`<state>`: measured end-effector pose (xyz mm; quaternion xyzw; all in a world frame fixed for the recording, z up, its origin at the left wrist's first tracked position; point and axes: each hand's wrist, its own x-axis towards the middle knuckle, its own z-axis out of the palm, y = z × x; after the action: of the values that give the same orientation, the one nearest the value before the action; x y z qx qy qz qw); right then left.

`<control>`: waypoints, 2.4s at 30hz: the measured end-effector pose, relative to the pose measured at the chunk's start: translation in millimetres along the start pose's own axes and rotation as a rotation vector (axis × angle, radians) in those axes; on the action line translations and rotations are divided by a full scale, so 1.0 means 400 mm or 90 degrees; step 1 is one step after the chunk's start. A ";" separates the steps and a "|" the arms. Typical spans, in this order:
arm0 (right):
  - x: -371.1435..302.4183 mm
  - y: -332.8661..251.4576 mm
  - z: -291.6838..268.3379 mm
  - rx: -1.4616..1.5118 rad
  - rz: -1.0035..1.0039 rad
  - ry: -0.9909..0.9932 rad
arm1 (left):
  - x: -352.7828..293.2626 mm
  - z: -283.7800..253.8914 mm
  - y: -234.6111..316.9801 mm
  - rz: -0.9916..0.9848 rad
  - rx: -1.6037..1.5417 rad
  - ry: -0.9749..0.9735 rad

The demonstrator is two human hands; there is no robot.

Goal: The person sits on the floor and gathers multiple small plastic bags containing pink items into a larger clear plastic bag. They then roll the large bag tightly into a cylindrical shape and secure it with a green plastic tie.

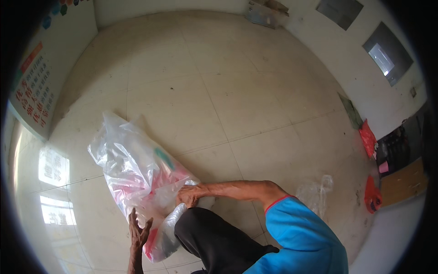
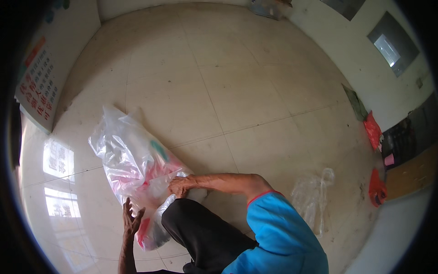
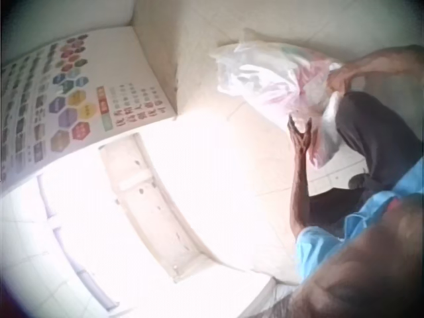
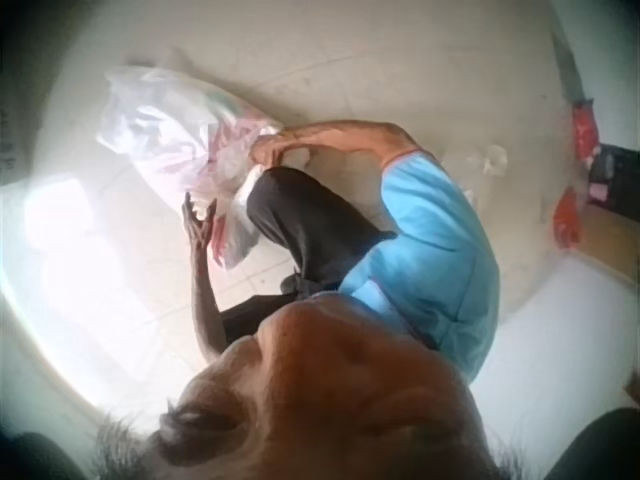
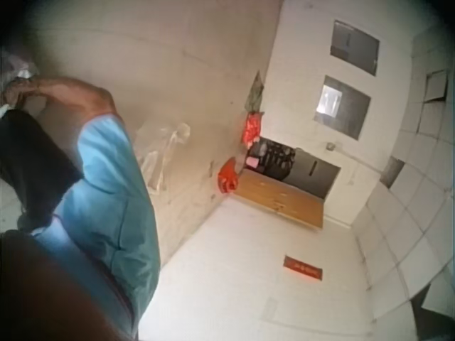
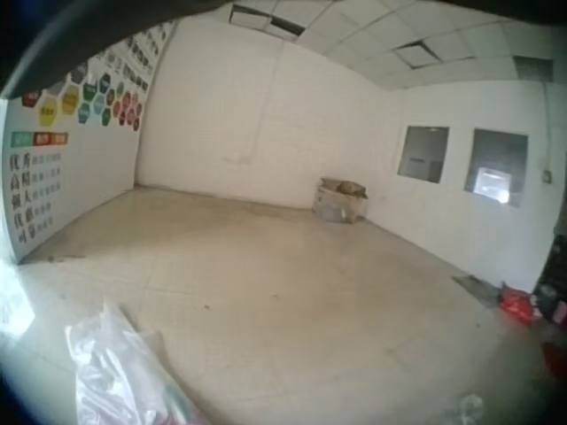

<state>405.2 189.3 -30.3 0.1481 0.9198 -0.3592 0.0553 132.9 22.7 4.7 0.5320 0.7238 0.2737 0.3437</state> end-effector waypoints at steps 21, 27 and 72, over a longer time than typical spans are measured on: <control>0.116 0.072 -0.092 0.233 0.070 -0.201 | 0.232 0.112 0.049 -0.043 -0.023 -0.435; 0.155 0.139 -0.059 0.367 0.053 -0.245 | 0.207 0.060 0.048 -0.156 -0.120 -0.295; 0.085 0.014 0.016 -0.080 0.123 0.335 | -0.185 0.139 0.098 0.262 0.464 0.006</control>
<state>374.8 196.9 -45.6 0.3197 0.9046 -0.2435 -0.1423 214.0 -35.6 15.6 0.7513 0.6533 0.0647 0.0677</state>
